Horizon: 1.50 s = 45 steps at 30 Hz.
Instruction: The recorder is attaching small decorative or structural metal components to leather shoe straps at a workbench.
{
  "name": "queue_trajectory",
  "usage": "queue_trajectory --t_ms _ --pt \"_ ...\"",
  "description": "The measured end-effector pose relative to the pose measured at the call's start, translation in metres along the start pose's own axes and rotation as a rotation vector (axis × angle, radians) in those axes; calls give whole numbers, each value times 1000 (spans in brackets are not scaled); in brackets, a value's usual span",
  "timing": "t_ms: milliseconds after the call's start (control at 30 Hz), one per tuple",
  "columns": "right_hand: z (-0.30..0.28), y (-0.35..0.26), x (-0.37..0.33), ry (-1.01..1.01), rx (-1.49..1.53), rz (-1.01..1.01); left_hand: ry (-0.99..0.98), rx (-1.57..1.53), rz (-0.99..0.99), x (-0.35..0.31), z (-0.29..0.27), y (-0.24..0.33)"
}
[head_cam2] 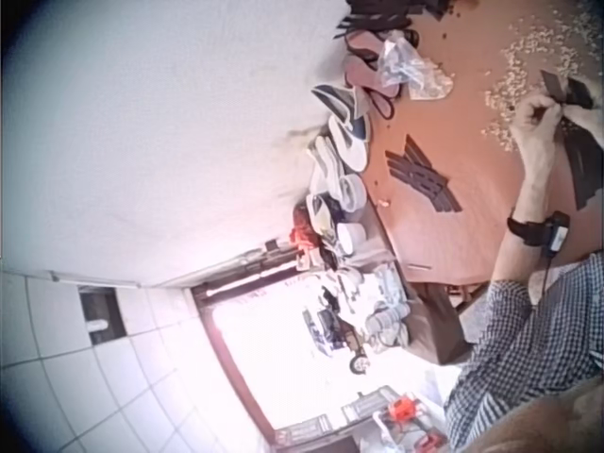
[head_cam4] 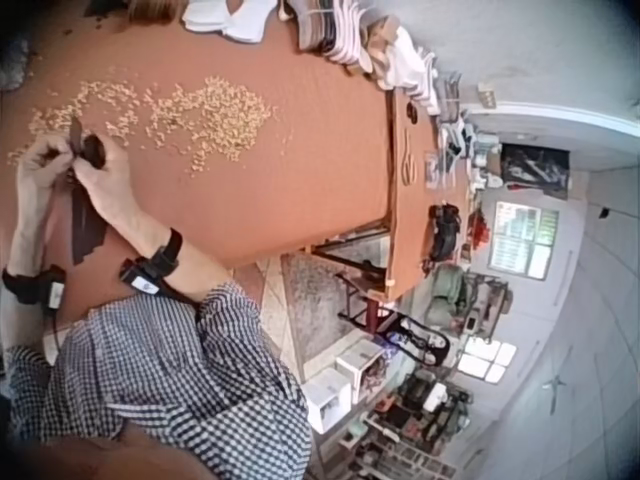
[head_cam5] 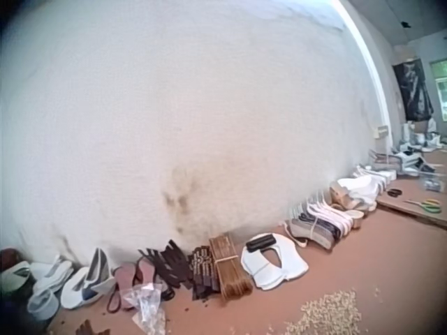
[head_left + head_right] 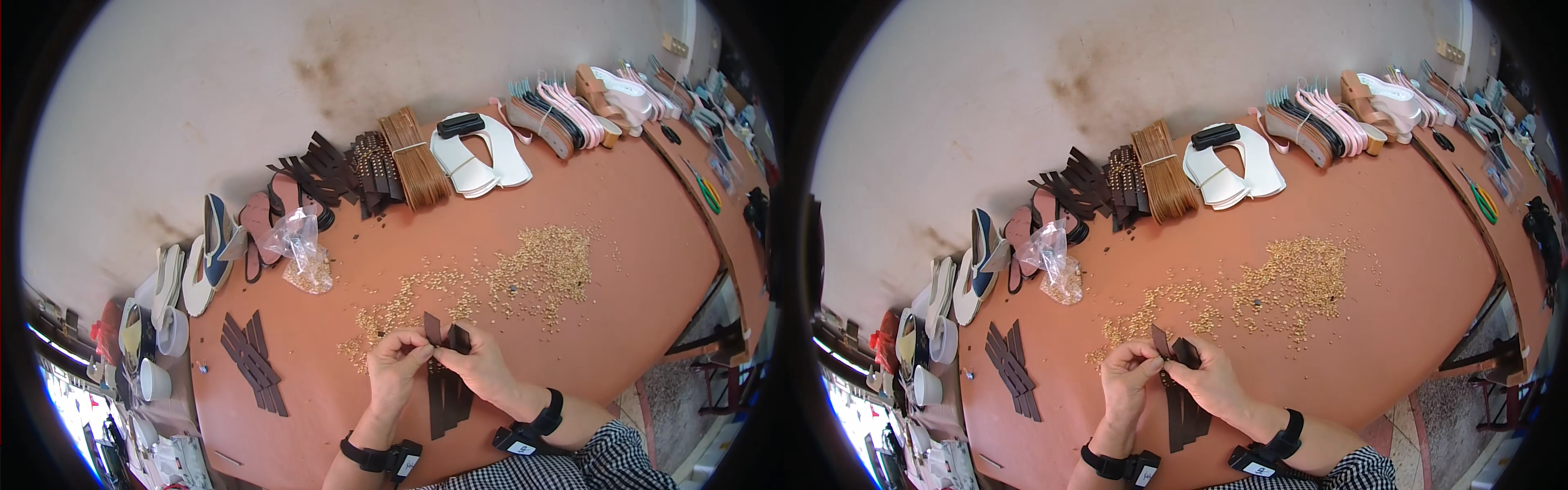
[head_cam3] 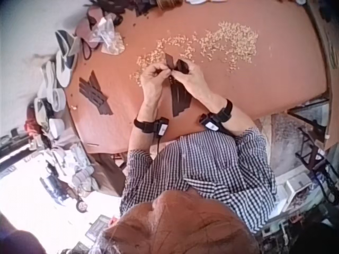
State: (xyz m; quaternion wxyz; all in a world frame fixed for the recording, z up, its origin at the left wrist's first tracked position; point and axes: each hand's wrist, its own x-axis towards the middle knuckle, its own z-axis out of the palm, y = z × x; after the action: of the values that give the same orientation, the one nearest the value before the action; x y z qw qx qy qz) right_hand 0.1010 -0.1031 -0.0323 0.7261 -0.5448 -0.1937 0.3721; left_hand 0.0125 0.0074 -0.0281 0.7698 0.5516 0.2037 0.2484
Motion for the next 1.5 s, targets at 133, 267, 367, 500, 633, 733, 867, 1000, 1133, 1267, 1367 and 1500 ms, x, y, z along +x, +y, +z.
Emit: queue_trajectory --t_ms 133,267,367,500,633,733,867,1000,1133,1267,1367,1500 --pt "2 -3 2 -22 27 14 59 -45 -46 -2 3 0" --pt "3 -1 1 -15 -25 14 97 -99 -90 -3 3 -1" --pt "4 -8 -1 -32 -90 -14 93 -112 -103 -2 2 -6" --pt "7 0 -2 36 -39 -15 149 -178 -174 -1 3 -5" --pt "4 2 -1 45 -21 -26 111 -189 -154 -1 1 -7" --pt "7 -8 -2 40 25 -6 109 -212 -139 0 0 -9" --pt "4 -3 -2 46 -15 -22 111 -226 -149 -1 2 -7" --pt "4 -4 -3 20 -27 -51 114 -202 -126 -1 0 -7" --pt "4 -5 -4 -18 -29 -58 88 -228 -95 -2 0 -6" --pt "2 -2 -3 -39 13 -31 108 -211 -109 -2 -1 -5" --pt "6 -7 -1 -77 107 20 129 -171 -75 -2 -1 -5" --pt "6 -2 1 -33 147 77 -89 -307 -216 7 -13 -5"
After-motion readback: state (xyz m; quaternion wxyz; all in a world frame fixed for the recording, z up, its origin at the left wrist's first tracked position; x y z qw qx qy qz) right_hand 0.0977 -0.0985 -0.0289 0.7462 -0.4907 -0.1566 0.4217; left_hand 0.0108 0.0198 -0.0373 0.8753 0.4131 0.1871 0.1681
